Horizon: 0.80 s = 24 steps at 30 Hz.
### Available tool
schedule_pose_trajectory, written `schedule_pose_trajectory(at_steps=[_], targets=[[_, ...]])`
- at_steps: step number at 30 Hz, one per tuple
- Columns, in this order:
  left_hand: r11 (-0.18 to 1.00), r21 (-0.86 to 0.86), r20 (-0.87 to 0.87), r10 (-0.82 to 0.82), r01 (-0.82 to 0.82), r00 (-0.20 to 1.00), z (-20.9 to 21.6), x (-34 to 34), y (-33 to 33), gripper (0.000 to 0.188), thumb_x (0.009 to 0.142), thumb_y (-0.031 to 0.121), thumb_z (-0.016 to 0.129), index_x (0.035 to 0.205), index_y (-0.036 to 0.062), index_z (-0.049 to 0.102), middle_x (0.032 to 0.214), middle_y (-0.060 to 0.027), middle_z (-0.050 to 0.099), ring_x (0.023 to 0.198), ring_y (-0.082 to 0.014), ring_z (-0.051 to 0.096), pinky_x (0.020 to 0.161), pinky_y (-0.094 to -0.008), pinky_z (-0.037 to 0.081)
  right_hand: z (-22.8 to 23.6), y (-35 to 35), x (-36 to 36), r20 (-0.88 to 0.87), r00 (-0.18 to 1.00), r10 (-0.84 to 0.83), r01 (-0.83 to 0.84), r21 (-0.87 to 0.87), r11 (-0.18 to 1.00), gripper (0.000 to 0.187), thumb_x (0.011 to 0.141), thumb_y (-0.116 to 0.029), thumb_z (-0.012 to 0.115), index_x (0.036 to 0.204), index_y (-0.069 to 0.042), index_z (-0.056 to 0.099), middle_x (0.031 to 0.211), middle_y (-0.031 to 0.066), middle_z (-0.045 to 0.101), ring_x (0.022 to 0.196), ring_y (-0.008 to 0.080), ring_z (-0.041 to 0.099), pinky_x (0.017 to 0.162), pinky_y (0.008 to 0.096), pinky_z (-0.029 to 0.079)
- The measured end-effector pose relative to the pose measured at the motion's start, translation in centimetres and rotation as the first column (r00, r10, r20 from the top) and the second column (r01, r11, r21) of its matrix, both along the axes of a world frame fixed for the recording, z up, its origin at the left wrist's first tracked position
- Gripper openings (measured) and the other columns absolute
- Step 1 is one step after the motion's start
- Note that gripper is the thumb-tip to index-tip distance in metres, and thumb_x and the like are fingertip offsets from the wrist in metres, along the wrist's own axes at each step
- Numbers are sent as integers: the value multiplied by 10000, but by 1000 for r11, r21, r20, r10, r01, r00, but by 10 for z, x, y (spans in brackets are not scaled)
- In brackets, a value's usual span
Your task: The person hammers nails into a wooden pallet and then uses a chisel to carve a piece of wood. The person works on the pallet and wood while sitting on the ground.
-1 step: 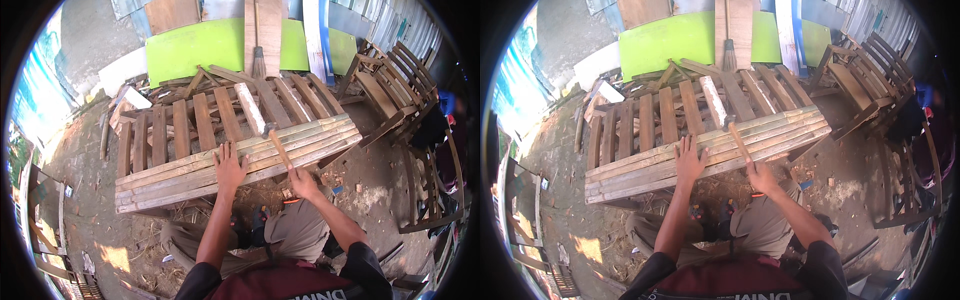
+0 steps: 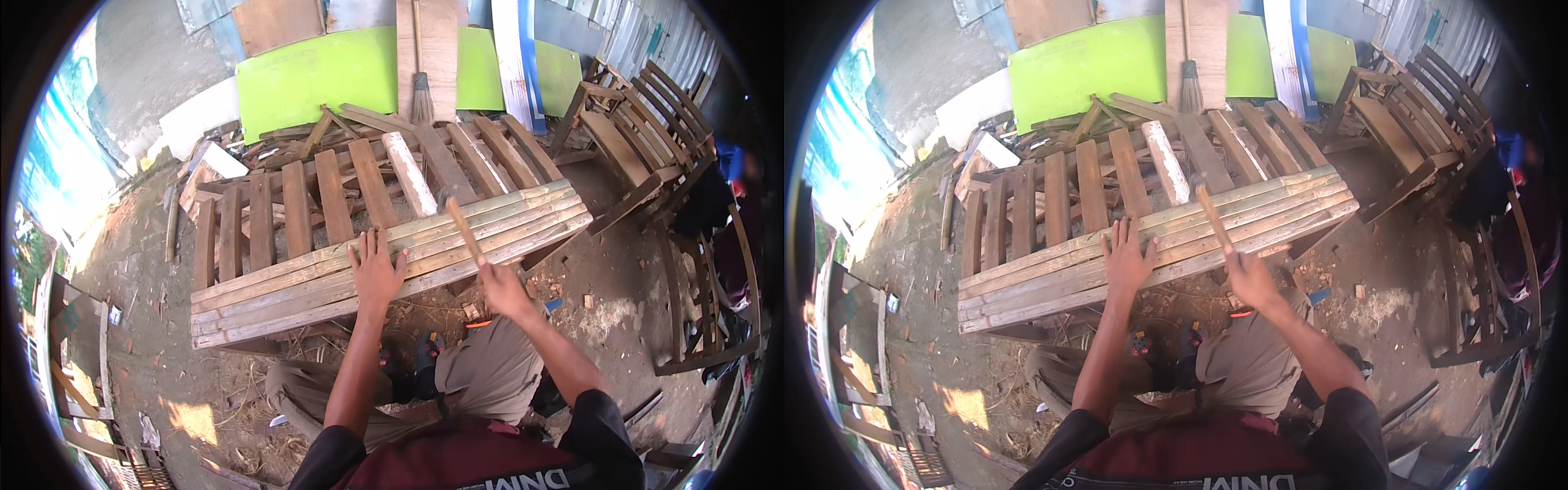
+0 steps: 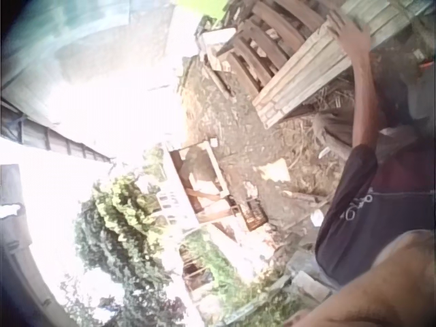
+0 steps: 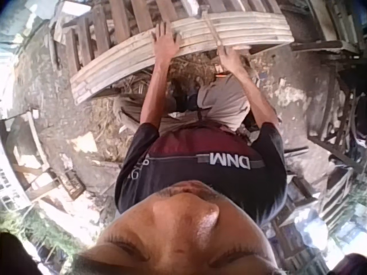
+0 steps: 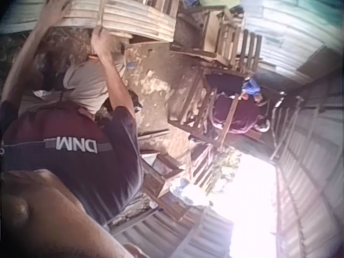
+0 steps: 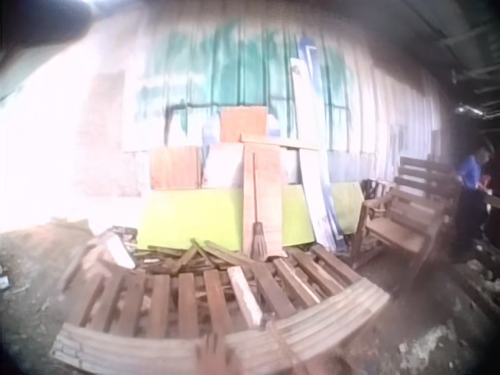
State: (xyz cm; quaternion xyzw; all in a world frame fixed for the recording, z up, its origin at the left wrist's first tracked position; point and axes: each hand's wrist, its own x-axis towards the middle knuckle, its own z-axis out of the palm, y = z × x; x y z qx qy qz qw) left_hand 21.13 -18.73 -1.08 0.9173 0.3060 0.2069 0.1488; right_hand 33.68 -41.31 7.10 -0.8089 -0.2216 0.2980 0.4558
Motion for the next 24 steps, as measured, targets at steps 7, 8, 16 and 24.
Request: schedule_pose_trajectory(at_steps=[7,8,16,24], targets=[[999,34,-16,40,-39,999,6,-8,17,708,968,464,547,1507,27,410,1535,-199,438,1476,-352,334,1213,-583,166,135,35,10,266,916,-299,-129,903,409,594,1045,-650,289,874,-90,390,614,-15,315,469,83,289,398,263,205],[998,38,-23,43,-42,999,6,-7,17,708,969,462,548,1509,28,404,1534,-199,439,1474,-353,337,1212,-582,168,120,41,5,293,909,-297,-160,902,400,582,1048,-641,294,868,-97,391,610,-20,324,466,88,303,400,263,218],[998,53,7,41,-42,999,9,2,28,677,971,448,548,1487,26,431,1532,-201,438,1476,-362,330,1213,-580,170,51,17,-24,-102,993,-54,79,256,963,525,1103,-479,282,783,-104,462,545,-35,397,394,64,365,344,269,312],[1000,5,10,-17,17,1000,8,11,10,689,974,455,534,1494,18,421,1545,-200,423,1477,-351,335,1211,-595,166,16,21,-5,428,885,-182,-86,534,841,524,1090,-451,359,843,-6,488,588,54,463,537,202,472,526,357,386]])
